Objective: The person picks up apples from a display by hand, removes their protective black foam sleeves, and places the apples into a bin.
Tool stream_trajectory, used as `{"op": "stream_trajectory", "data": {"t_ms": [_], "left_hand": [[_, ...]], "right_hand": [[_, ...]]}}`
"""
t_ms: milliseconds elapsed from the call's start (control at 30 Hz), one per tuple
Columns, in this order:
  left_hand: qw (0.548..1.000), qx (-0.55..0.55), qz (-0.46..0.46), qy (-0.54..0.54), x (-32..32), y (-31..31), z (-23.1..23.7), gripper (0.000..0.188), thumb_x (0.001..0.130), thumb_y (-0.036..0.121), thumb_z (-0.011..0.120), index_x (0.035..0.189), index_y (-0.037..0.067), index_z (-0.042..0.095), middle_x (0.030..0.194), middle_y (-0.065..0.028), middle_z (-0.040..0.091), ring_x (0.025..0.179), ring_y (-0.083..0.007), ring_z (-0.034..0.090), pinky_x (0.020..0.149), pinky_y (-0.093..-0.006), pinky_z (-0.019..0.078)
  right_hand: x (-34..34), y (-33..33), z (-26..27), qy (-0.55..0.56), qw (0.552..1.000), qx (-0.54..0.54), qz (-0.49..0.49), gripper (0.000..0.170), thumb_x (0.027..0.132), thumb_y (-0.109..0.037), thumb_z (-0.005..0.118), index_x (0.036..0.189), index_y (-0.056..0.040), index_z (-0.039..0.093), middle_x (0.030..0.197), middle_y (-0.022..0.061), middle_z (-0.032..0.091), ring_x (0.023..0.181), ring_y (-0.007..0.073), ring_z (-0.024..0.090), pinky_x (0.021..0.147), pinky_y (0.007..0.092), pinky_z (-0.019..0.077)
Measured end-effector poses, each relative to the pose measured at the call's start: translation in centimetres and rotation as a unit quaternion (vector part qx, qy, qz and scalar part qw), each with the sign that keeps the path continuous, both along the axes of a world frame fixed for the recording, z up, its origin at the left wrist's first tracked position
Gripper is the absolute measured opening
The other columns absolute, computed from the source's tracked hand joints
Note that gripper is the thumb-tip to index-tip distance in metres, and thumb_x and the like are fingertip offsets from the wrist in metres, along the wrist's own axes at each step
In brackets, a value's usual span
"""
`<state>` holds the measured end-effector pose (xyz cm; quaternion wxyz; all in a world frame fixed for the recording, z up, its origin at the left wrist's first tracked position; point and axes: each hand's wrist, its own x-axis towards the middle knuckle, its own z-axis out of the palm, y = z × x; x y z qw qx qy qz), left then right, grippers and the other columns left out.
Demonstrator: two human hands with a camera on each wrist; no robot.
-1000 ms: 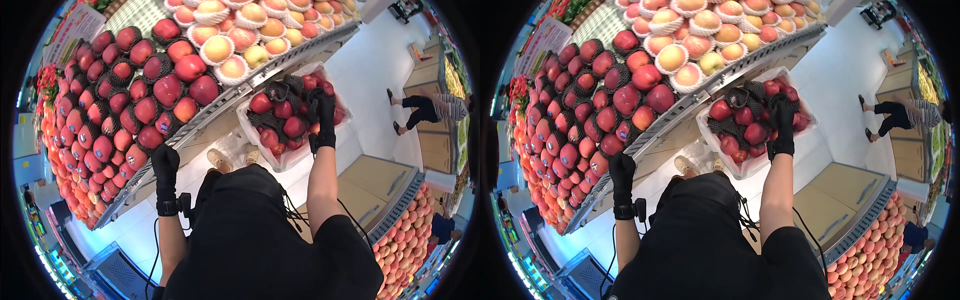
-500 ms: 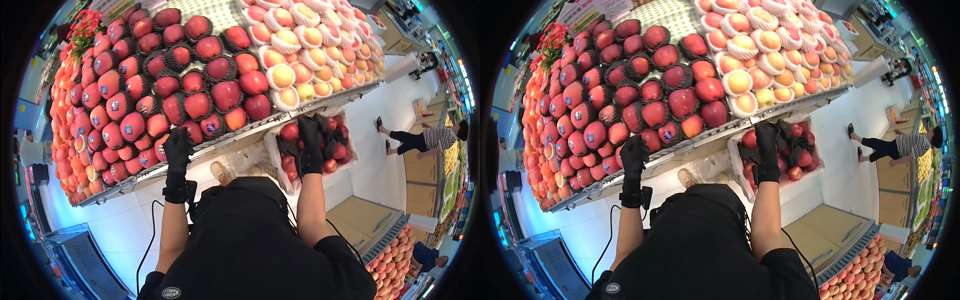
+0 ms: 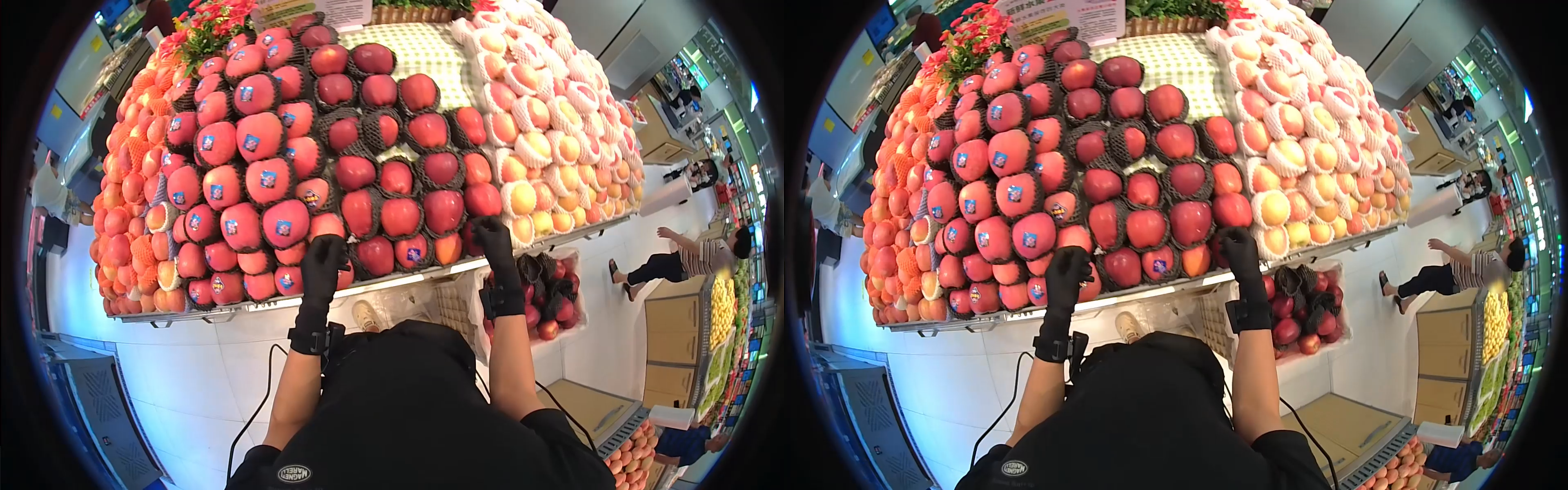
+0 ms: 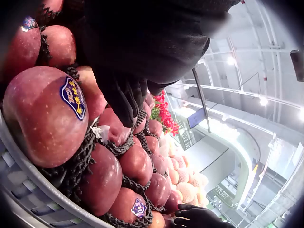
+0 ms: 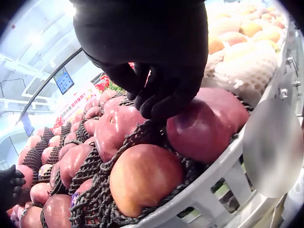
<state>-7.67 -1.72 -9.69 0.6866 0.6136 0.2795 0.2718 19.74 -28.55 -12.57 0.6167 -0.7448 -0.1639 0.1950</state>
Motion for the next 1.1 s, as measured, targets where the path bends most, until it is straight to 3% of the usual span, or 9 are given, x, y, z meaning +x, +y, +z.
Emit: {"op": "stream_trajectory", "data": {"t_ms": [100, 300, 400, 567, 667, 800, 833, 933, 1100], "left_hand": [[0.999, -0.035, -0.005, -0.025, -0.4, 1.1, 0.4, 0.015, 0.095, 0.015, 0.056, 0.102, 0.001, 0.058, 0.084, -0.0069, 0.063, 0.069, -0.0121, 0.061, 0.060, -0.0262, 0.0523], [0.997, -0.047, -0.016, -0.067, 0.3, 2.3, -0.1, 0.012, 0.094, 0.009, 0.058, 0.102, 0.000, 0.059, 0.087, -0.0050, 0.064, 0.076, -0.0110, 0.062, 0.070, -0.0256, 0.0511], [0.998, -0.006, -0.014, -0.064, 1.1, 2.1, 1.5, 0.012, 0.093, 0.009, 0.059, 0.102, 0.000, 0.059, 0.087, -0.0050, 0.064, 0.075, -0.0115, 0.061, 0.070, -0.0258, 0.0513], [0.999, -0.006, -0.024, -0.034, 2.6, 2.6, 0.0, 0.022, 0.090, 0.006, 0.062, 0.111, 0.003, 0.059, 0.097, -0.0035, 0.064, 0.088, -0.0110, 0.060, 0.074, -0.0261, 0.0509], [0.999, 0.029, -0.016, -0.010, 3.6, 2.3, 1.7, 0.026, 0.089, 0.012, 0.064, 0.113, 0.004, 0.059, 0.096, -0.0037, 0.064, 0.087, -0.0117, 0.060, 0.076, -0.0282, 0.0502], [0.997, 0.065, -0.024, 0.036, 4.5, 1.9, 1.5, 0.031, 0.087, 0.016, 0.066, 0.115, 0.005, 0.058, 0.099, -0.0055, 0.063, 0.090, -0.0121, 0.059, 0.079, -0.0289, 0.0493], [0.997, 0.061, -0.031, 0.041, 4.7, 2.0, 1.0, 0.031, 0.087, 0.016, 0.066, 0.115, 0.005, 0.057, 0.099, -0.0060, 0.063, 0.090, -0.0121, 0.059, 0.080, -0.0288, 0.0490], [0.997, 0.061, -0.023, 0.035, 5.2, 1.6, 0.8, 0.032, 0.086, 0.014, 0.067, 0.115, 0.004, 0.057, 0.101, -0.0077, 0.063, 0.094, -0.0124, 0.059, 0.082, -0.0280, 0.0479], [0.999, 0.045, 0.017, -0.006, 6.1, 1.3, 0.3, 0.030, 0.087, 0.013, 0.066, 0.114, 0.004, 0.057, 0.103, -0.0053, 0.063, 0.097, -0.0120, 0.059, 0.083, -0.0289, 0.0479]], "right_hand": [[-0.6, 2.8, 0.7, 0.013, 1.000, -0.017, 0.018, 0.011, 0.085, -0.013, 0.065, 0.092, -0.0036, 0.065, 0.078, 0.0009, 0.063, 0.067, 0.0075, 0.056, 0.060, 0.0236, 0.0458], [-2.1, 4.4, 1.6, -0.099, 0.985, -0.135, 0.050, 0.018, 0.084, -0.020, 0.069, 0.083, -0.0032, 0.062, 0.070, 0.0022, 0.063, 0.065, 0.0079, 0.057, 0.058, 0.0271, 0.0459], [-2.1, 5.5, 3.4, -0.022, 0.980, -0.198, 0.018, 0.023, 0.084, -0.024, 0.070, 0.079, -0.0020, 0.062, 0.065, 0.0041, 0.061, 0.060, 0.0082, 0.056, 0.057, 0.0277, 0.0450], [-0.2, 6.9, 5.1, -0.055, 0.979, -0.187, 0.052, 0.039, 0.090, -0.035, 0.059, 0.076, 0.0013, 0.066, 0.062, 0.0075, 0.061, 0.058, 0.0137, 0.057, 0.057, 0.0322, 0.0454], [1.6, 7.9, 5.9, -0.081, 0.977, -0.170, 0.099, 0.038, 0.091, -0.033, 0.058, 0.078, 0.0018, 0.067, 0.063, 0.0069, 0.062, 0.060, 0.0136, 0.056, 0.057, 0.0323, 0.0445], [2.2, 9.7, 8.2, -0.012, 0.969, -0.187, 0.160, 0.030, 0.091, -0.030, 0.060, 0.081, -0.0023, 0.066, 0.064, -0.0005, 0.058, 0.053, 0.0069, 0.050, 0.049, 0.0245, 0.0393], [2.3, 10.3, 8.3, 0.065, 0.971, -0.164, 0.162, 0.022, 0.091, -0.023, 0.060, 0.087, -0.0025, 0.066, 0.069, -0.0008, 0.060, 0.055, 0.0058, 0.050, 0.051, 0.0224, 0.0406], [3.3, 11.9, 9.6, 0.015, 0.965, -0.117, 0.236, 0.017, 0.090, -0.018, 0.060, 0.089, -0.0023, 0.066, 0.072, -0.0001, 0.061, 0.057, 0.0056, 0.051, 0.053, 0.0223, 0.0425], [5.9, 14.9, 12.4, -0.054, 0.951, -0.145, 0.267, 0.020, 0.088, -0.019, 0.063, 0.087, 0.0004, 0.065, 0.078, 0.0043, 0.066, 0.066, 0.0118, 0.060, 0.061, 0.0287, 0.0495]]}}
